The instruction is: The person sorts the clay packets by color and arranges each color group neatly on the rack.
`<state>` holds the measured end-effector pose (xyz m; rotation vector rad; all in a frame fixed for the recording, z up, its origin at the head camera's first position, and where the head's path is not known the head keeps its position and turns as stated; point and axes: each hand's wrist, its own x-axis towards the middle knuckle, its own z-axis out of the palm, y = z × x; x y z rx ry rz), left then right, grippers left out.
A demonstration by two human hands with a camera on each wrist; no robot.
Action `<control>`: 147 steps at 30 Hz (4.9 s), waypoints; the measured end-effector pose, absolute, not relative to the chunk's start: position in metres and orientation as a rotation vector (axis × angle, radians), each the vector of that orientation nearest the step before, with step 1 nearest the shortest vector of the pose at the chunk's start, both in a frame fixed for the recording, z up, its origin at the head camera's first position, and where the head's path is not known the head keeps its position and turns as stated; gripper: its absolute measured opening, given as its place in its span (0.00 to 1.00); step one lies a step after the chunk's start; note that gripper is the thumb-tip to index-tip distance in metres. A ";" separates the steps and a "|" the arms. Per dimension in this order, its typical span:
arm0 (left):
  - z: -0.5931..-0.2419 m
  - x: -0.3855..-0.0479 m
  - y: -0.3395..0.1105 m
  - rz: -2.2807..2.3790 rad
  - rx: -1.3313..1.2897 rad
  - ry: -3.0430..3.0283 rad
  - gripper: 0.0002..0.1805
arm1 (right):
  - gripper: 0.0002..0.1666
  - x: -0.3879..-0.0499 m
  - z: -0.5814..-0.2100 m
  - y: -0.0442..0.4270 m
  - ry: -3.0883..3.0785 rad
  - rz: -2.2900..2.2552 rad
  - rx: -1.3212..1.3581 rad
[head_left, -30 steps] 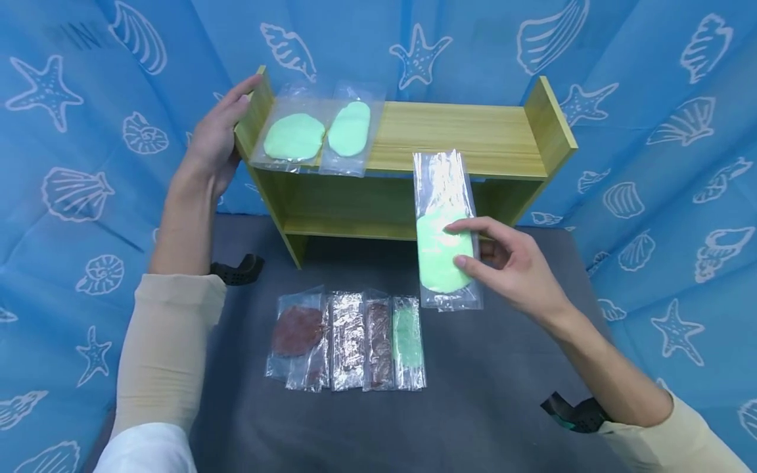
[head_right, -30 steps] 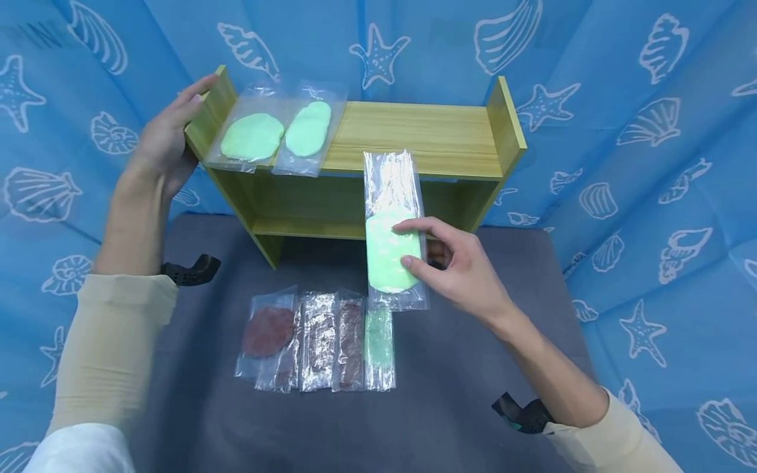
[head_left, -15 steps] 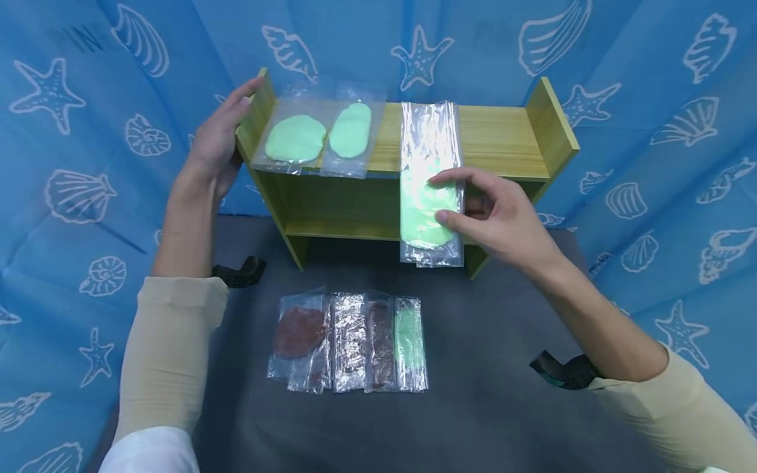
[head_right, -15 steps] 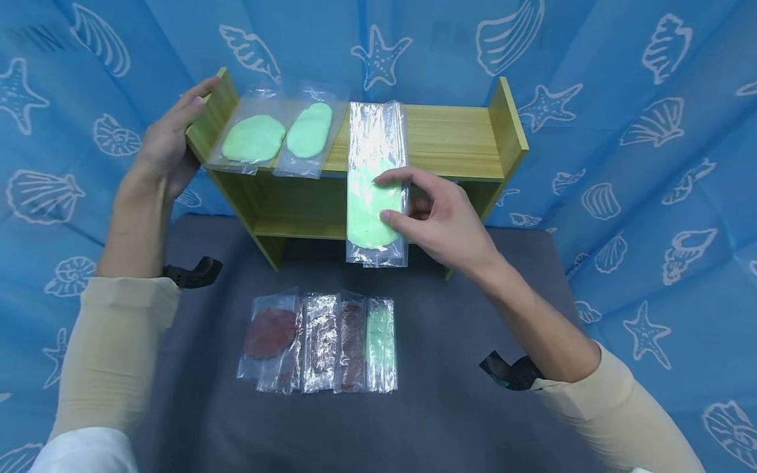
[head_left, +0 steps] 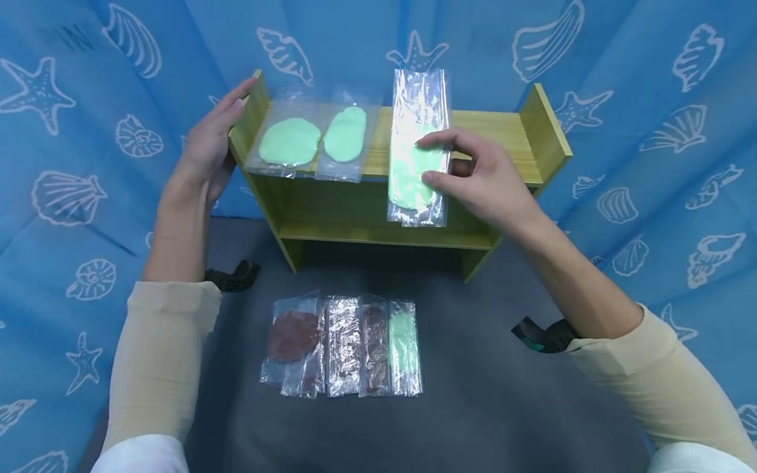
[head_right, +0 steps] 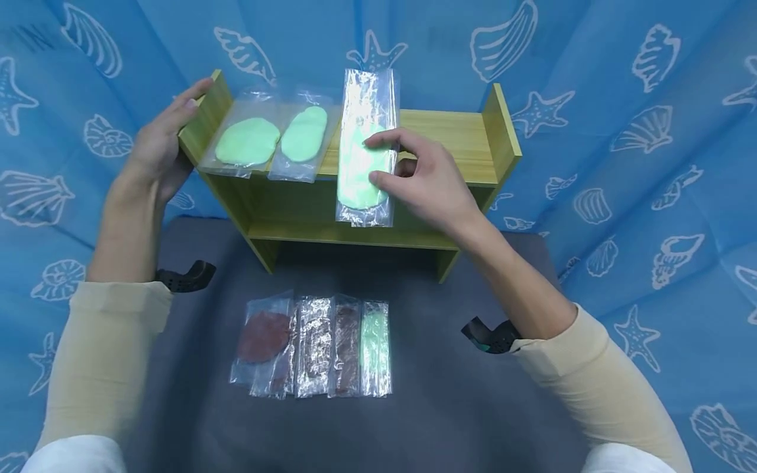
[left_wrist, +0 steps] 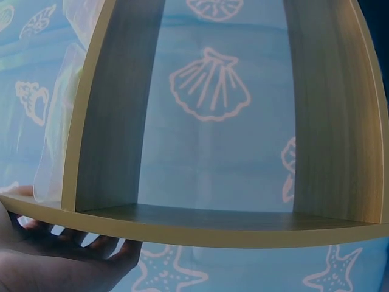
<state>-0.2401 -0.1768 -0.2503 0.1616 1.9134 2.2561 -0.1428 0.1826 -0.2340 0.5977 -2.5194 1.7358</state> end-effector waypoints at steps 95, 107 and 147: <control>-0.251 -0.240 -0.179 2.347 0.098 1.790 0.22 | 0.27 -0.116 -0.318 0.205 -2.135 1.832 0.653; -0.249 -0.242 -0.184 2.341 0.096 1.818 0.22 | 0.24 -0.101 -0.378 0.208 -2.218 1.921 0.603; -0.256 -0.243 -0.179 2.329 0.061 1.879 0.21 | 0.31 -0.044 -0.526 0.217 -2.594 2.135 0.200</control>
